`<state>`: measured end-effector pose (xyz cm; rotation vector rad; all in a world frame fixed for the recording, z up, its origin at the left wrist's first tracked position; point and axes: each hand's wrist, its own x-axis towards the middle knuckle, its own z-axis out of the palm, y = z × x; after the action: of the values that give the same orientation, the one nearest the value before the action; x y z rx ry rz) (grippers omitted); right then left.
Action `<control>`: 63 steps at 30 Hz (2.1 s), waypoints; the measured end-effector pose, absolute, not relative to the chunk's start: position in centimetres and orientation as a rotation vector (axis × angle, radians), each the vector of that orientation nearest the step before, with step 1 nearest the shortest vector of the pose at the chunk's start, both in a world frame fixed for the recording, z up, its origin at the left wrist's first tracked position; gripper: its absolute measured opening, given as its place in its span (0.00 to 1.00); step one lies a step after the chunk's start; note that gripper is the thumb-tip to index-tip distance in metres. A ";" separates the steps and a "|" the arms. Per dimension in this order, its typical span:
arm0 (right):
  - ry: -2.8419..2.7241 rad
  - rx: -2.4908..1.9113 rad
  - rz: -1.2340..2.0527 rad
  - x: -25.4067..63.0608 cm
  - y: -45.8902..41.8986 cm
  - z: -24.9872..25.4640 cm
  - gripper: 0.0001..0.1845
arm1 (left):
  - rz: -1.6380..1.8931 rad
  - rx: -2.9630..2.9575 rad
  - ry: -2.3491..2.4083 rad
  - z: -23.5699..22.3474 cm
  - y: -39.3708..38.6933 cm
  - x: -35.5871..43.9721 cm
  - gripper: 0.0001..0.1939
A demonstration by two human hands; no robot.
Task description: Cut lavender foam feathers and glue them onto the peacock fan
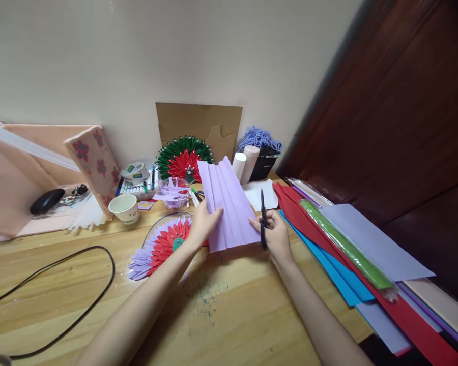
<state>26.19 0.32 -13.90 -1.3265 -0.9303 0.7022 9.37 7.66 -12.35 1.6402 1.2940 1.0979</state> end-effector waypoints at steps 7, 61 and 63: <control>-0.606 -1.117 1.284 25.9 0.3 -14.3 0.20 | 1.013 1.724 1.218 -13.4 6.3 10.8 0.16; -1.051 -1.285 0.927 24.2 -0.5 -14.5 0.20 | 0.697 1.337 0.927 -13.5 3.4 12.3 0.12; -1.024 -1.251 0.941 24.3 -0.5 -14.4 0.21 | 0.699 1.320 0.934 -13.5 3.6 12.1 0.07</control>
<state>24.30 -0.47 -14.38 -1.2505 -1.0242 0.9412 12.10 3.57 -13.53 1.3197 0.9340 0.6988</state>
